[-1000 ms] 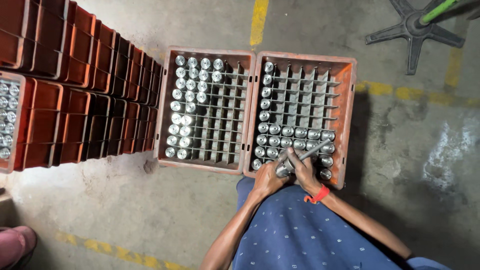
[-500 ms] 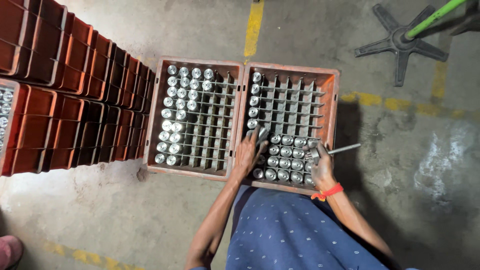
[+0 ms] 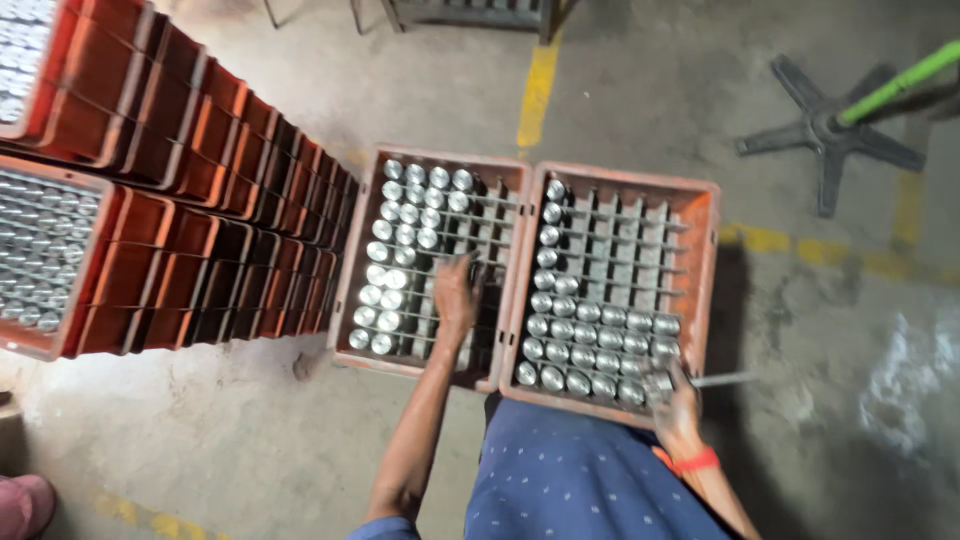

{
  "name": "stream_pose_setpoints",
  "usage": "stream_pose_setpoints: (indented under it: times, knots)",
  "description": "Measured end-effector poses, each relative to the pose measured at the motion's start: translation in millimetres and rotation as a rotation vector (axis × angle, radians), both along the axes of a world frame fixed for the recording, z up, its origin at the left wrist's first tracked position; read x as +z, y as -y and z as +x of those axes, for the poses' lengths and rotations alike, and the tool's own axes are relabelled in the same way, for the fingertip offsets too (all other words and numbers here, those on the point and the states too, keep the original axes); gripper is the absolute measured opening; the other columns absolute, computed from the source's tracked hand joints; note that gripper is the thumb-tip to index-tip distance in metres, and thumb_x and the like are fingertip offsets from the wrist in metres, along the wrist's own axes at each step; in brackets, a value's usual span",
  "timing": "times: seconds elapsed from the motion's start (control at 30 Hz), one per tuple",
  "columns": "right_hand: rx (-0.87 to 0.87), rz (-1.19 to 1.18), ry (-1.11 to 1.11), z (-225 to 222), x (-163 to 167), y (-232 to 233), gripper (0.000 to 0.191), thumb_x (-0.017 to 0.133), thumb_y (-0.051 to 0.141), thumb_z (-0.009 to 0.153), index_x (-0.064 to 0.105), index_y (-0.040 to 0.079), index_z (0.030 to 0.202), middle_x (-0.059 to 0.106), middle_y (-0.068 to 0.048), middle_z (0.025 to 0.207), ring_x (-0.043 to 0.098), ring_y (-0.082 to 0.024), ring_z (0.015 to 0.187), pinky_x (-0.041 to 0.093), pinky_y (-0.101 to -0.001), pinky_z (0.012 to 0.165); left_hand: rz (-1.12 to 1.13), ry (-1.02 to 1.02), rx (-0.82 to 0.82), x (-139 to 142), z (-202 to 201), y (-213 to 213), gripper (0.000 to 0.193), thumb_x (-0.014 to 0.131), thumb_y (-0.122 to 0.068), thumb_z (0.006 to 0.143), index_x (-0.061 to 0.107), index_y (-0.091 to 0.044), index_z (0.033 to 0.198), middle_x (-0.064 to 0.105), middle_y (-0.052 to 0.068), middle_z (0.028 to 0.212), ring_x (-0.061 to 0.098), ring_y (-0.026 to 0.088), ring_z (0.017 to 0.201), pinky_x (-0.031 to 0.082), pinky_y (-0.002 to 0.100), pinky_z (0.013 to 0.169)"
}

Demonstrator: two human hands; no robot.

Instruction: The person repeatedly picks small silver metal caps from a filled orange crate and places them into empty slots in an adjacent crate. The person uses both hands to transfer the caps one by one, gradually filling the second crate.

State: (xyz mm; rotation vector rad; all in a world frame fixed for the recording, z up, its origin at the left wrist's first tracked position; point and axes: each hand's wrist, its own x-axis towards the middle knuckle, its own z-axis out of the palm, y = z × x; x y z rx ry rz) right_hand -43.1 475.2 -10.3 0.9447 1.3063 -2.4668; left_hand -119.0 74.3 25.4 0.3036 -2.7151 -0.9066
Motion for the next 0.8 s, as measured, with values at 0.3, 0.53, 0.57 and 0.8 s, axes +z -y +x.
stream_pose_setpoints:
  times: [0.3, 0.53, 0.57, 0.8]
  knots:
    - [0.046, 0.077, 0.056, -4, -5, 12, 0.016, 0.057, 0.031, 0.11, 0.063, 0.016, 0.107, 0.068, 0.001, 0.099, 0.067, -0.017, 0.096, 0.048, -0.0393, 0.087, -0.372, 0.069, 0.131, 1, -48, 77, 0.047, 0.074, -0.043, 0.088, 0.067, -0.008, 0.118, 0.049, 0.029, 0.146, 0.043, 0.047, 0.136, 0.036, 0.06, 0.107]
    - [0.091, 0.095, 0.129, 5, -12, 30, 0.014, 0.055, 0.03, 0.106, 0.061, 0.017, 0.108, 0.066, 0.003, 0.1, 0.068, -0.016, 0.097, 0.051, -0.0422, 0.087, -0.211, -0.234, 0.008, 19, -28, 85, 0.052, 0.075, -0.05, 0.087, 0.07, -0.003, 0.108, 0.058, 0.023, 0.136, 0.047, 0.039, 0.136, 0.037, 0.057, 0.112]
    - [0.08, 0.101, 0.135, 5, -10, 32, 0.014, 0.055, 0.029, 0.106, 0.061, 0.017, 0.11, 0.066, 0.002, 0.1, 0.068, -0.017, 0.097, 0.052, -0.0415, 0.087, -0.08, -0.347, 0.024, 27, -16, 86, 0.052, 0.076, -0.051, 0.083, 0.072, -0.005, 0.107, 0.06, 0.02, 0.134, 0.049, 0.038, 0.134, 0.037, 0.056, 0.113]
    - [0.188, 0.111, 0.24, -4, 29, 64, 0.02, 0.053, 0.023, 0.099, 0.067, 0.016, 0.112, 0.07, 0.001, 0.101, 0.068, -0.017, 0.095, 0.055, -0.0374, 0.082, 1.529, -0.017, 0.468, 37, 60, -19, 0.049, 0.083, -0.031, 0.083, 0.064, 0.0, 0.116, 0.066, 0.006, 0.099, 0.06, 0.021, 0.087, 0.047, 0.039, 0.076]
